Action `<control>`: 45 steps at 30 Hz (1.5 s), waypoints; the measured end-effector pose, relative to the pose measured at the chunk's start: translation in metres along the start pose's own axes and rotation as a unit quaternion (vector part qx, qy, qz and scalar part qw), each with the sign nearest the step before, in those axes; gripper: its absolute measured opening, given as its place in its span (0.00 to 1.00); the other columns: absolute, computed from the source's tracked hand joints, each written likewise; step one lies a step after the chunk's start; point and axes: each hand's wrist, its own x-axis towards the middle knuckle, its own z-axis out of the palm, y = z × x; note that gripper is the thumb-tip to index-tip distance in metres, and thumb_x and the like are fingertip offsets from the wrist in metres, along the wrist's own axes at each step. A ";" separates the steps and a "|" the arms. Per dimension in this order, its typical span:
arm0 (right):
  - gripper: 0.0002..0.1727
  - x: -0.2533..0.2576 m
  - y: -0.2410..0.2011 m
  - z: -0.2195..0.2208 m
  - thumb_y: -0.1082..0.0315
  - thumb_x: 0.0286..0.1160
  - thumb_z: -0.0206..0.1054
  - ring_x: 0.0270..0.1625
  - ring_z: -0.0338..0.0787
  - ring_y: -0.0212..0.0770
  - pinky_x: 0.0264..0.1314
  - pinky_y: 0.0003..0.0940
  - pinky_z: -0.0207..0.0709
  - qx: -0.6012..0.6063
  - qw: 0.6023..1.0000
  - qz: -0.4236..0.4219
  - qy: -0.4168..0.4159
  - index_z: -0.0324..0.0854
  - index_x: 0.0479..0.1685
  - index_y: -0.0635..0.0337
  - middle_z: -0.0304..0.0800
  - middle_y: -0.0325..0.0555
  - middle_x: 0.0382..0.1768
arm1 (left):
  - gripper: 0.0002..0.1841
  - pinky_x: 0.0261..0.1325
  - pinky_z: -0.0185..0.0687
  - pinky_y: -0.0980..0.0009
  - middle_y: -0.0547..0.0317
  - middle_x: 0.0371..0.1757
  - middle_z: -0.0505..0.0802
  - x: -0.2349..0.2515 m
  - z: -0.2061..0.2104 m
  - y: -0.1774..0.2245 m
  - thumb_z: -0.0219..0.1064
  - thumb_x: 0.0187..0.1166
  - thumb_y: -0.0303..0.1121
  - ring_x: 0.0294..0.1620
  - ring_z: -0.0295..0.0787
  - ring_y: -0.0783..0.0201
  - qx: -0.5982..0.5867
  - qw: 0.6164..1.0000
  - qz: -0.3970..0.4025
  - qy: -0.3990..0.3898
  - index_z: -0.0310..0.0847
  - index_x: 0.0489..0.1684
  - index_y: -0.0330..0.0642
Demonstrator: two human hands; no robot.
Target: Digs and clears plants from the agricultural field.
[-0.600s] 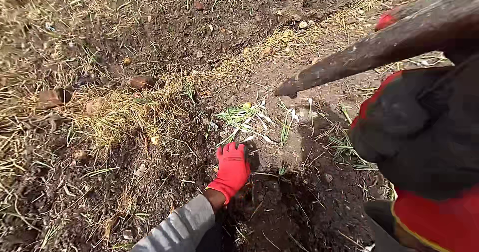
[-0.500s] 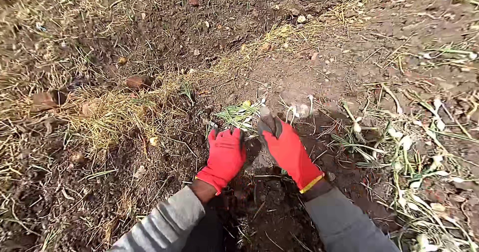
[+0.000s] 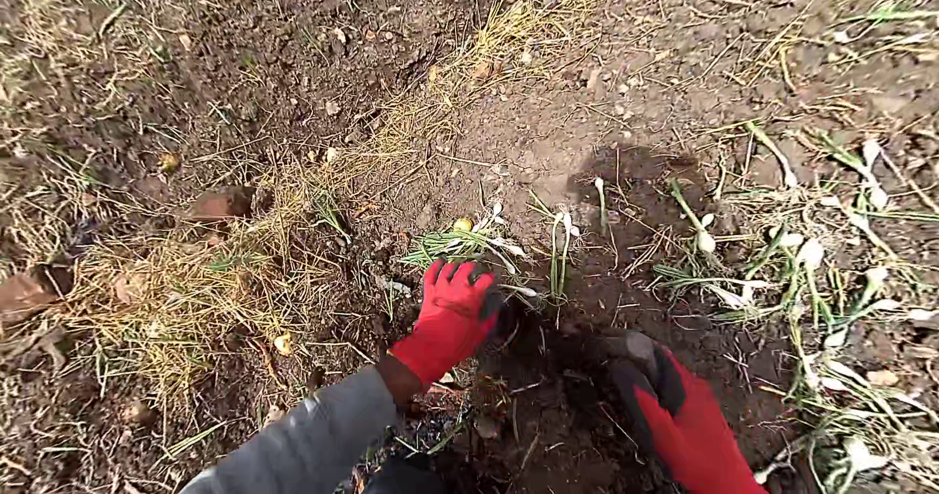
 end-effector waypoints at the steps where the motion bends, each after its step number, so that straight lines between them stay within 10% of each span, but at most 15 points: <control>1: 0.39 0.003 -0.002 0.001 0.42 0.76 0.58 0.60 0.91 0.51 0.64 0.56 0.82 -0.008 1.000 0.011 -0.007 0.77 0.74 0.69 0.91 0.60 0.57 | 0.30 0.83 0.62 0.33 0.40 0.76 0.84 0.008 -0.007 -0.012 0.74 0.76 0.52 0.79 0.78 0.37 -0.013 0.999 -0.050 0.018 0.83 0.75 0.48; 5: 0.39 0.012 -0.013 0.003 0.38 0.72 0.62 0.57 0.93 0.47 0.60 0.55 0.85 -0.007 0.998 0.052 -0.018 0.80 0.73 0.61 0.94 0.53 0.54 | 0.42 0.74 0.68 0.24 0.26 0.80 0.76 0.059 -0.017 -0.040 0.68 0.79 0.59 0.77 0.75 0.27 -0.102 0.976 -0.191 0.018 0.64 0.89 0.43; 13: 0.36 0.035 -0.045 -0.004 0.43 0.75 0.62 0.62 0.91 0.53 0.67 0.58 0.80 -0.060 0.982 0.151 -0.094 0.78 0.76 0.60 0.91 0.57 0.59 | 0.24 0.63 0.82 0.32 0.37 0.61 0.91 0.149 -0.041 -0.039 0.69 0.77 0.49 0.66 0.88 0.37 -0.012 0.949 -0.211 -0.235 0.86 0.58 0.37; 16: 0.35 0.046 -0.050 -0.006 0.41 0.77 0.61 0.64 0.89 0.53 0.70 0.59 0.78 -0.076 0.972 0.190 -0.113 0.78 0.76 0.57 0.91 0.55 0.59 | 0.29 0.67 0.81 0.34 0.37 0.68 0.88 0.150 -0.045 -0.040 0.71 0.74 0.43 0.71 0.85 0.37 -0.009 0.946 -0.167 -0.276 0.79 0.73 0.38; 23: 0.36 0.060 -0.053 0.000 0.44 0.77 0.65 0.66 0.88 0.57 0.71 0.61 0.77 -0.087 0.966 0.216 -0.111 0.77 0.78 0.59 0.89 0.60 0.62 | 0.40 0.72 0.79 0.37 0.38 0.75 0.84 0.145 -0.034 -0.027 0.72 0.71 0.51 0.74 0.83 0.39 -0.126 0.937 -0.268 -0.184 0.69 0.87 0.48; 32: 0.33 0.073 -0.049 -0.002 0.42 0.77 0.64 0.63 0.90 0.60 0.68 0.65 0.77 -0.093 0.958 0.215 -0.165 0.82 0.70 0.60 0.91 0.62 0.58 | 0.39 0.63 0.86 0.40 0.36 0.77 0.80 0.123 -0.156 0.026 0.75 0.69 0.54 0.62 0.89 0.39 -0.038 0.973 -0.200 -0.109 0.74 0.81 0.45; 45: 0.36 0.051 -0.032 -0.013 0.44 0.80 0.64 0.65 0.90 0.62 0.70 0.65 0.78 -0.035 0.969 0.165 -0.179 0.75 0.77 0.63 0.90 0.65 0.60 | 0.33 0.72 0.82 0.43 0.33 0.78 0.79 -0.060 -0.239 0.012 0.76 0.67 0.46 0.72 0.84 0.39 -0.011 0.921 -0.388 0.013 0.81 0.74 0.43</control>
